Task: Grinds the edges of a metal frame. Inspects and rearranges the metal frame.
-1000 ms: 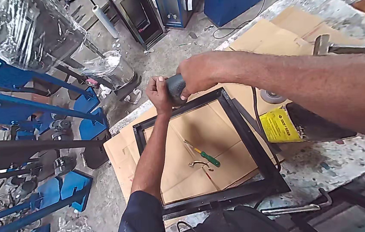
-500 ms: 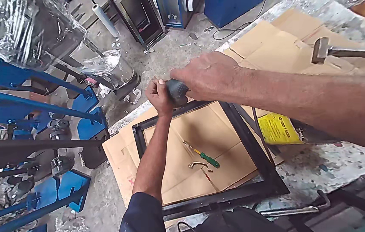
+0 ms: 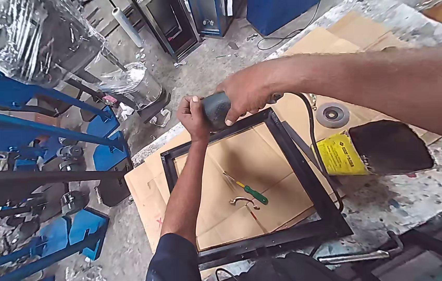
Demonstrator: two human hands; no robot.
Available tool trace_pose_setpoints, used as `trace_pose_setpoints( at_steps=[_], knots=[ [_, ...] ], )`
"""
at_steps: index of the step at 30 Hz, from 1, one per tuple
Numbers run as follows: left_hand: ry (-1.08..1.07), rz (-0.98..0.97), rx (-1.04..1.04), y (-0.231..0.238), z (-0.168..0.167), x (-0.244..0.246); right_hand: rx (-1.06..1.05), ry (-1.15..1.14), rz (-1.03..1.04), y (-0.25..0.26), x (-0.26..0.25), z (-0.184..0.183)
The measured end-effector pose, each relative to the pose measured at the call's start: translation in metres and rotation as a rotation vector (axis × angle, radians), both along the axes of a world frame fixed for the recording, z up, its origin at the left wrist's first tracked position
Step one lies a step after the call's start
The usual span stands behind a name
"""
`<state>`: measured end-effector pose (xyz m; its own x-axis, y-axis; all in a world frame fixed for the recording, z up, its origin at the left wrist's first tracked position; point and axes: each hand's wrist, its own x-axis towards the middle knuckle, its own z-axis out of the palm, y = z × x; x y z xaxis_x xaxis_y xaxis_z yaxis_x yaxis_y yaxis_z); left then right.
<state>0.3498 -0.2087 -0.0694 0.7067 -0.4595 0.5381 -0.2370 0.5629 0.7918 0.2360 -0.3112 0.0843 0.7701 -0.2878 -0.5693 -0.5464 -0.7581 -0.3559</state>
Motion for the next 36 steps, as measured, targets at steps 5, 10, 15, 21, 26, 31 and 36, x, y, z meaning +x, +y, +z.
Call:
trace_pose_setpoints(
  at_steps=[5,10,15,21,26,31,36],
  knots=[
    [-0.003,-0.018,-0.008,0.002,0.000,-0.001,-0.016,-0.022,-0.006,0.003,-0.003,-0.001],
    [-0.013,-0.026,-0.030,0.002,0.002,-0.004,-0.008,-0.042,-0.006,0.001,-0.010,-0.001],
    [0.002,-0.034,-0.028,0.003,0.005,-0.006,-0.009,-0.052,-0.021,0.002,-0.013,0.000],
    [-0.012,-0.027,-0.029,0.002,0.009,-0.007,-0.007,-0.060,-0.032,0.003,-0.016,0.004],
    [-0.022,-0.021,-0.022,0.003,0.013,-0.009,-0.009,-0.067,-0.051,0.004,-0.019,0.008],
    [-0.029,-0.008,-0.022,0.002,0.018,-0.012,-0.032,-0.068,-0.048,0.003,-0.020,0.008],
    [-0.035,-0.009,-0.010,0.002,0.022,-0.011,-0.047,-0.069,-0.052,0.005,-0.022,0.015]
  ],
)
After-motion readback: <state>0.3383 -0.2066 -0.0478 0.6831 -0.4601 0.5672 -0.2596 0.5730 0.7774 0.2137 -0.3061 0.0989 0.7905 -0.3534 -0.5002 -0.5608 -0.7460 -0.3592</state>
